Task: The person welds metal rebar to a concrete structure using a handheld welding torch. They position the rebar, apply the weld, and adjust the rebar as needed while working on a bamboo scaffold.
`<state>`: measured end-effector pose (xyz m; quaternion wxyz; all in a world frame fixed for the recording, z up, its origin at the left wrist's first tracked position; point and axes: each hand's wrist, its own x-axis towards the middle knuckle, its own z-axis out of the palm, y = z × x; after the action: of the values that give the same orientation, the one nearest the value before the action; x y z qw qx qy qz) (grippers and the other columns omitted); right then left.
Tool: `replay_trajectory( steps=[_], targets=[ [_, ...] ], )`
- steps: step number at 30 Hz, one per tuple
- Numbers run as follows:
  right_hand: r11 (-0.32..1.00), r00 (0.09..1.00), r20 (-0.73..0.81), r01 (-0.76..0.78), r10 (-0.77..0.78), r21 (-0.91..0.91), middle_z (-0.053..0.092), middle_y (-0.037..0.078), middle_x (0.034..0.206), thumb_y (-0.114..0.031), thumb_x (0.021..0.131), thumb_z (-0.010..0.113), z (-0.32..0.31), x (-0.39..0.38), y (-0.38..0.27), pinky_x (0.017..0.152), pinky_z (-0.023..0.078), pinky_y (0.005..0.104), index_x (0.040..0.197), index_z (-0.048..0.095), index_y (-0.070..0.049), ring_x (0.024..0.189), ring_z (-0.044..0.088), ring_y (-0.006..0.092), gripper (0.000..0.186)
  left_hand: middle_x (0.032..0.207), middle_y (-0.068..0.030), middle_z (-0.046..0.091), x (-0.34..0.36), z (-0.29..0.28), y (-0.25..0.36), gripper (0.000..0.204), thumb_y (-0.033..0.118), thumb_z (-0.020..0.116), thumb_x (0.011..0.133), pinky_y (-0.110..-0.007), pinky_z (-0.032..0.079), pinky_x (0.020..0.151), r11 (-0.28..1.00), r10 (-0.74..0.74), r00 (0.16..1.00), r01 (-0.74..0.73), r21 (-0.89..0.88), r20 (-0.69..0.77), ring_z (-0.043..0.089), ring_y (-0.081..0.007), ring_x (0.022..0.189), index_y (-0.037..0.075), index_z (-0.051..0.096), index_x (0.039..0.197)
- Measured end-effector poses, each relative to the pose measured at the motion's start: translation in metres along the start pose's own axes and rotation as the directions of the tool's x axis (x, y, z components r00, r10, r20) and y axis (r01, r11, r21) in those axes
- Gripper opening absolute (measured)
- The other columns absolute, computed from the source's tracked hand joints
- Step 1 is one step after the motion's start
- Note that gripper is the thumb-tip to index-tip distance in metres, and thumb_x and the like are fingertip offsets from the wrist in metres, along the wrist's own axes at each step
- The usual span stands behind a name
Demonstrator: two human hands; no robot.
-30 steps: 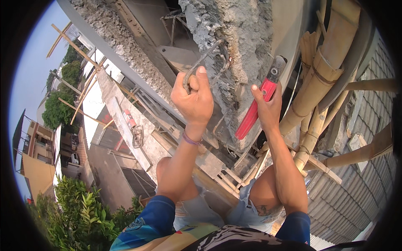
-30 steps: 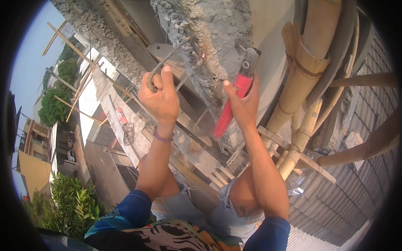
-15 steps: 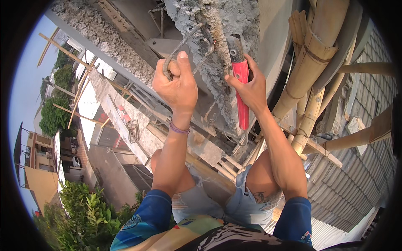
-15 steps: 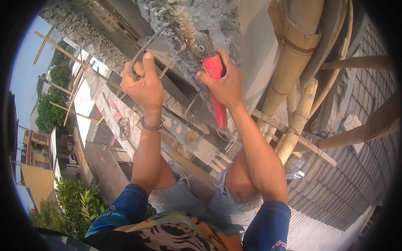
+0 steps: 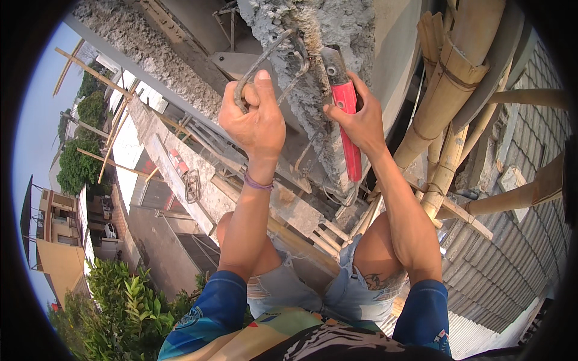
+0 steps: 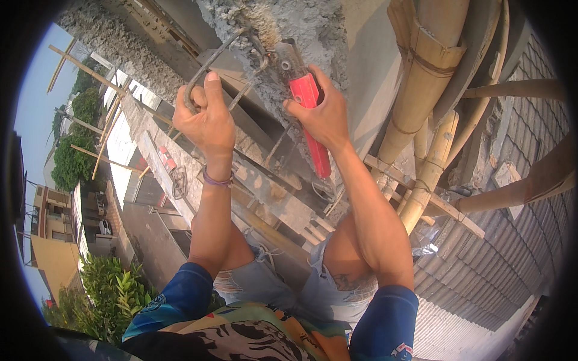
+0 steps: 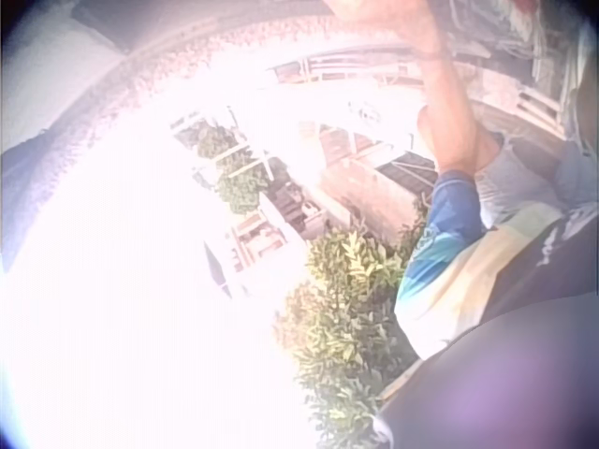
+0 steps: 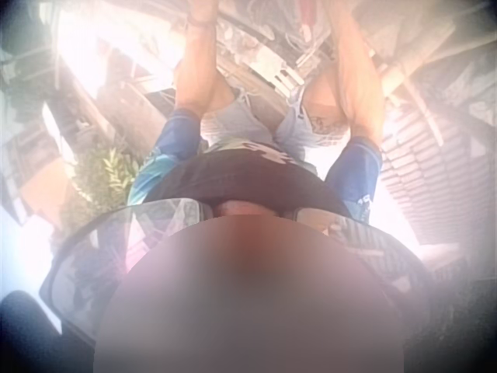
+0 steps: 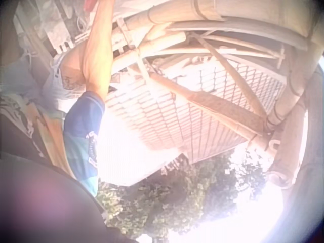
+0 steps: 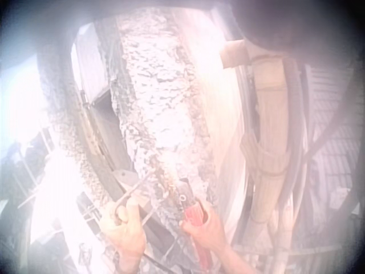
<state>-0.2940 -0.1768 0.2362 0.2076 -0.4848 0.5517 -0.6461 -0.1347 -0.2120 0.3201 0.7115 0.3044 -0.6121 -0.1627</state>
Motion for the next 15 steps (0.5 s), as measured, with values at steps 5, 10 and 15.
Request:
replay_trajectory(
  steps=[5,10,15],
  targets=[
    [1.0,1.0,-0.007,0.014,-0.014,-0.022,0.07,0.019,0.111,-0.024,0.068,0.082,0.0014,0.0001,-0.002,0.095,0.048,0.035,0.138,0.05,0.003,0.102,0.067,0.0257,0.082,0.064,0.0081,0.037,-0.0011,0.0007,0.0029,0.039,0.007,0.072,0.091,-0.022,0.027,0.052,0.999,-0.016,1.0,0.016,-0.042,-0.005,0.033,-0.0026,0.06,0.008,0.041,0.067],
    [1.0,1.0,-0.011,0.023,-0.024,-0.013,0.07,0.018,0.11,-0.024,0.069,0.081,0.0017,0.0008,0.0,0.096,0.048,0.0353,0.139,0.05,0.003,0.102,0.067,0.0254,0.081,0.065,0.0067,0.038,-0.0005,-0.0012,0.0032,0.036,0.011,0.07,0.094,-0.021,0.032,0.052,1.0,-0.002,1.0,0.002,-0.012,0.021,0.034,-0.0034,0.061,0.004,0.044,0.07],
    [0.999,1.0,0.002,0.024,-0.024,-0.044,0.069,0.019,0.112,-0.023,0.069,0.081,0.0012,0.0011,0.0007,0.097,0.048,0.0361,0.139,0.05,0.002,0.104,0.067,0.0262,0.081,0.065,0.0067,0.038,-0.0008,-0.0022,0.0032,0.036,0.011,0.07,0.094,-0.021,0.032,0.052,1.0,-0.006,1.0,0.006,-0.003,0.027,0.034,-0.0031,0.061,0.004,0.044,0.07]
  ],
)
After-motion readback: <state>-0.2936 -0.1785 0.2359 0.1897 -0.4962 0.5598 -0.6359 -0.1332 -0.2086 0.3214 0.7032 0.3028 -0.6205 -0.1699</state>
